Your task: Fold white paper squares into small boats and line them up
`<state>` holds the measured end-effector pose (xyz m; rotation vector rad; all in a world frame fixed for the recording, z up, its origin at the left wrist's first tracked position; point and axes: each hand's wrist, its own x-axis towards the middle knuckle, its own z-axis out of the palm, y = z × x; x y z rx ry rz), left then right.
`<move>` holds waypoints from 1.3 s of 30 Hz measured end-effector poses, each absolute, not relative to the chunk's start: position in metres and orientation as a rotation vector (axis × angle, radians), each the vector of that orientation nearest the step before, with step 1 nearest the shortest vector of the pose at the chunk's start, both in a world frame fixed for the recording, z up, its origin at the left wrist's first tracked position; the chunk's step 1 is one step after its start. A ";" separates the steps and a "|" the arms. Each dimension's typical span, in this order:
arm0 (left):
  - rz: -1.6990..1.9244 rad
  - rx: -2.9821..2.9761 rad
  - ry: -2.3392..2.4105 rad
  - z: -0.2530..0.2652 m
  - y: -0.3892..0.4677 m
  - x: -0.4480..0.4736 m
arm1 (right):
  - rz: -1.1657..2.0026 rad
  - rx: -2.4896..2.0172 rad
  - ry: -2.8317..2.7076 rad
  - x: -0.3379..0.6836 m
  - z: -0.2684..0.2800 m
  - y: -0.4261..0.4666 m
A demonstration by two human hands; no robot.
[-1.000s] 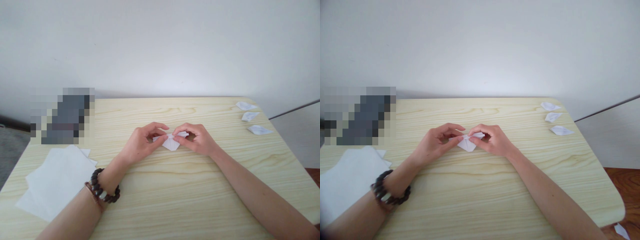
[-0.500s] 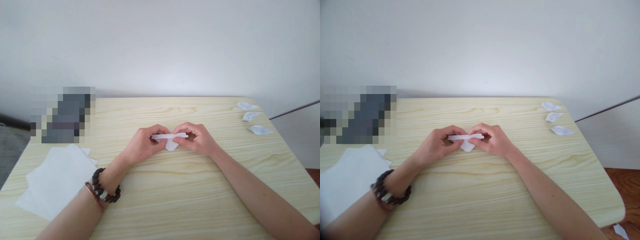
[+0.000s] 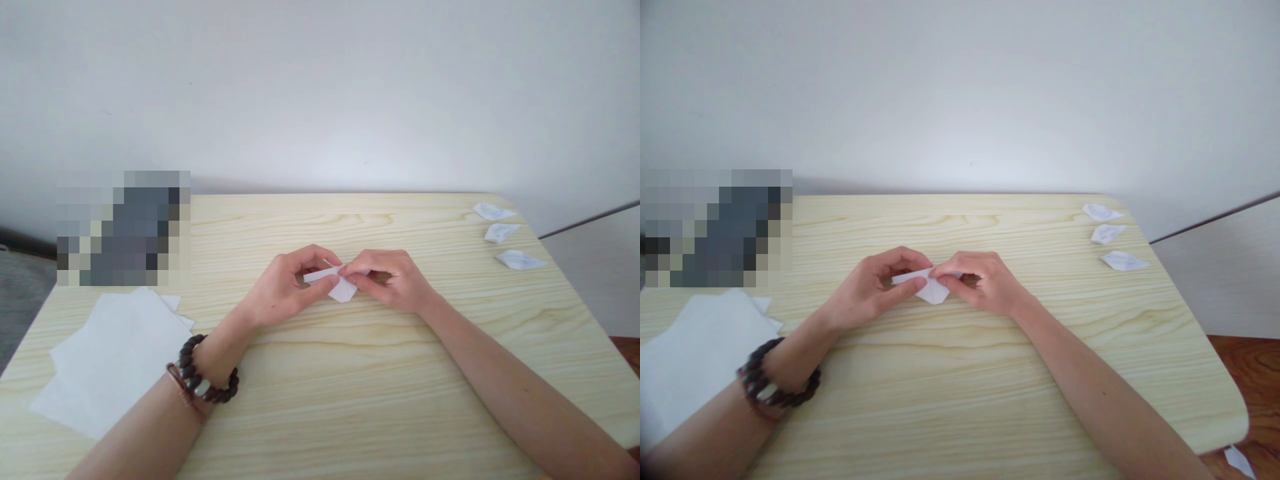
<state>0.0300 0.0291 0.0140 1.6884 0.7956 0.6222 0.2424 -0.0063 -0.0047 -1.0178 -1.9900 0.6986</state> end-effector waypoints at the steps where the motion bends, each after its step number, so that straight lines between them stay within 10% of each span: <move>1: 0.624 1.682 0.790 0.014 0.029 0.030 | 0.694 -1.015 -1.989 0.243 -0.005 -0.006; 39: 0.635 1.742 0.864 0.010 0.029 0.032 | 0.642 -1.097 -1.969 0.244 -0.005 -0.007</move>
